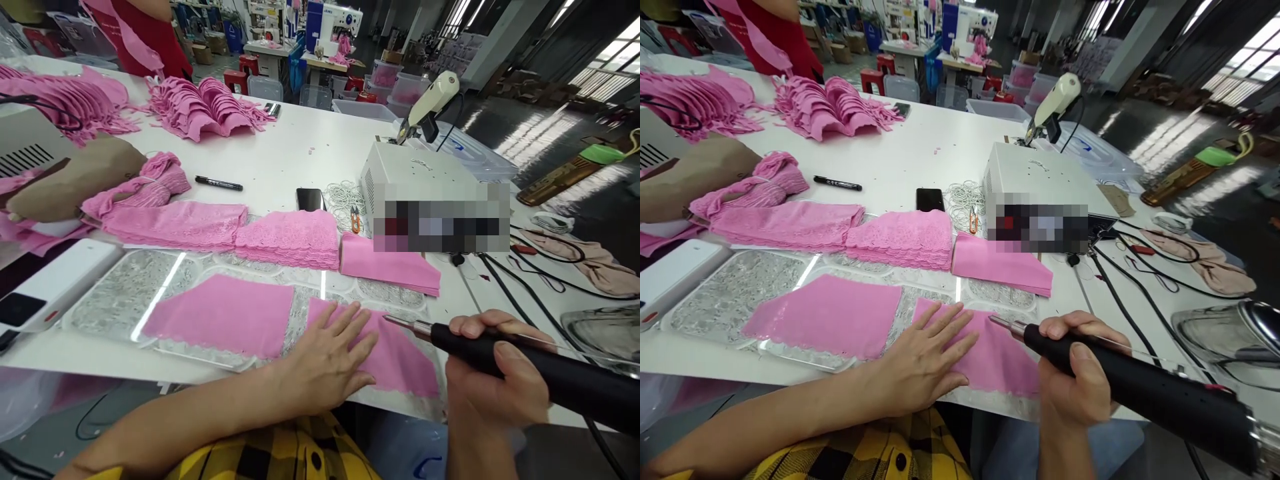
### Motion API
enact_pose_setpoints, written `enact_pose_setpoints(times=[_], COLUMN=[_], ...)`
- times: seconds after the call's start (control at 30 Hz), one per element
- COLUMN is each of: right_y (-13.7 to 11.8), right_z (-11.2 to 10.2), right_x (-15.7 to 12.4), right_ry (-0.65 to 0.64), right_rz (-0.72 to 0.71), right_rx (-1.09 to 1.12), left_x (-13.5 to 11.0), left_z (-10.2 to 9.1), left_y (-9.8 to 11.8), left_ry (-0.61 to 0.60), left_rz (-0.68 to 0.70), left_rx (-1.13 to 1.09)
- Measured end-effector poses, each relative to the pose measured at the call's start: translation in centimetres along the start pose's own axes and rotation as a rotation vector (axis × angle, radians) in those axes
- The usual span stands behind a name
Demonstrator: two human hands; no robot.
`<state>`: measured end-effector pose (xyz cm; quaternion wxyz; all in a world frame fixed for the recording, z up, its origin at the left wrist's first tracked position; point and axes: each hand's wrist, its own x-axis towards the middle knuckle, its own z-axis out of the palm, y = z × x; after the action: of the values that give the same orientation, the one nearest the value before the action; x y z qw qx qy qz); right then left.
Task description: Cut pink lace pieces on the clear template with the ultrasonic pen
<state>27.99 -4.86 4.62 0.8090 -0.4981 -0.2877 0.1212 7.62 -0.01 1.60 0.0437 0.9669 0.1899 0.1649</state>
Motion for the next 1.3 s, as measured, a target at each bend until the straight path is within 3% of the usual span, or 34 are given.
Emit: enact_pose_setpoints(times=[0.37,0.73,0.9,1.03,1.3], right_y=[1.2,1.2,1.0,1.2,1.7], right_z=[2.1,2.5,3.7,4.6,4.9], right_x=[-0.8,-0.7,-1.3,-2.0,-2.1], right_ry=[-0.103,-0.106,-0.086,-0.143,-0.168], right_rz=[0.001,-0.052,-0.001,0.035,0.029], right_rx=[0.052,-0.029,0.005,0.026,0.004], left_x=[-5.8,-6.4,-6.8,-7.5,-8.5], left_z=[-1.2,-0.7,-1.1,-1.5,-1.5], left_y=[-2.9,-3.1,-3.1,-3.2,-3.4], left_ry=[0.030,0.040,0.079,0.097,0.163], left_rz=[-0.131,-0.131,-0.101,-0.061,0.010], left_rx=[0.036,0.002,-0.027,-0.065,-0.123])
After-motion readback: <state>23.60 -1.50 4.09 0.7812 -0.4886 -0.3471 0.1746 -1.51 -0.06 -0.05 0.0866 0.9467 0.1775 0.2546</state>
